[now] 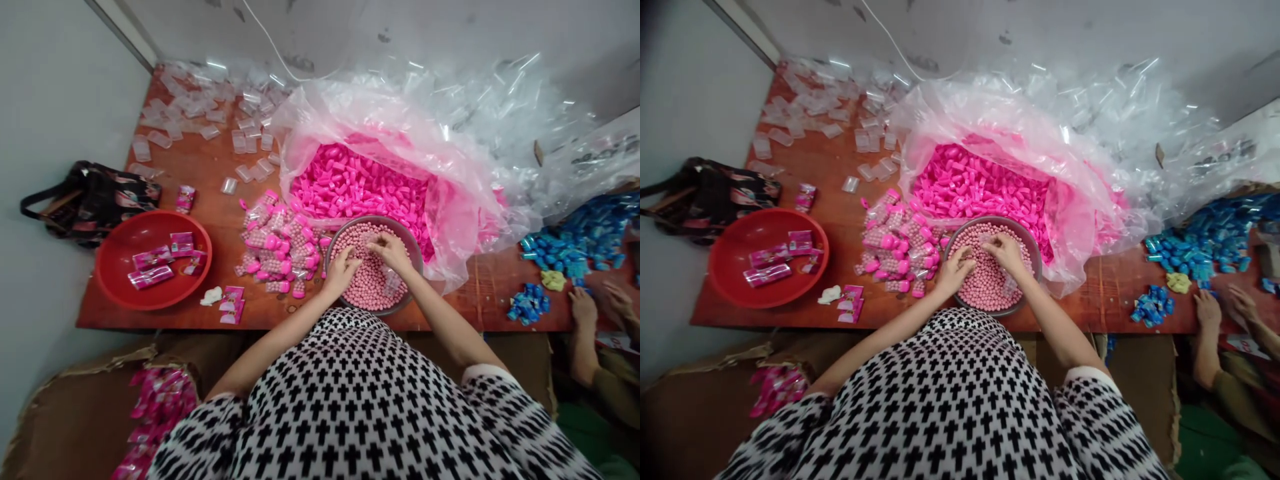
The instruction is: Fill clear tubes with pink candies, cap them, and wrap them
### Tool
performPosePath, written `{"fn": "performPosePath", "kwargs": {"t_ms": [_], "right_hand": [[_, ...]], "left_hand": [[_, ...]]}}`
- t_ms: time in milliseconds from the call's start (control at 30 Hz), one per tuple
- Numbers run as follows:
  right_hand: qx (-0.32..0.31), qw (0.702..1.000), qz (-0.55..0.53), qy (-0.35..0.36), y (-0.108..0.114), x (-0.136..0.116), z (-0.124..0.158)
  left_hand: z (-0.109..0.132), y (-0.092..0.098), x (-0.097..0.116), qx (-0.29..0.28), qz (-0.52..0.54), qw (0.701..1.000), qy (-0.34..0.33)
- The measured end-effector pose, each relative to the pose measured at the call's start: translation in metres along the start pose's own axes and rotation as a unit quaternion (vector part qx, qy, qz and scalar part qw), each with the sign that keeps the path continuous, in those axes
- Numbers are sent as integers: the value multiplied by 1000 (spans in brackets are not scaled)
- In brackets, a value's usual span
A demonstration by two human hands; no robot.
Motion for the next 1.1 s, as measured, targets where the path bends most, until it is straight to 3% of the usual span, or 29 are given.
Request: {"fn": "performPosePath", "kwargs": {"t_ms": [100,167,300,400,500,567,733,833,900,1000,1100], "right_hand": [[-39,981,-187,-31,-16,-4,20],[-50,984,-172,-4,-15,-11,29],[-61,989,36,130,3,-33,31],[-146,943,197,224,-6,-44,28],[-159,904,335,213,-13,-36,11],[-148,901,372,167,-19,-25,-3],[-199,934,278,106,-58,4,-12],[-210,945,236,88,-70,19,-7],[-211,958,180,71,-70,26,-4],[-189,982,-14,16,-62,30,1],[-167,964,-207,-24,-55,23,9]], "left_hand": [[-6,-9,0,18,62,998,14],[-7,-6,3,27,67,997,6],[-9,-1,20,-24,-26,997,-67],[-13,-5,29,-79,-103,983,-130],[-19,4,29,-48,-131,980,-142],[-21,17,23,-9,-136,983,-124],[-14,44,8,31,-136,987,-74],[-9,52,1,50,-142,987,-59],[-7,49,-3,49,-143,987,-52],[-8,33,-8,20,-137,989,-50],[-10,16,-9,-7,-132,990,-53]]}}
Point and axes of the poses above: each hand's wrist, its own z-axis away from the middle knuckle, its own y-axis out of the back of the hand, x = y × z, the point moved 9 cm from there along -z, towards the middle knuckle, and after that the axes turned 1 degree about -z, right-handed, at the moved point
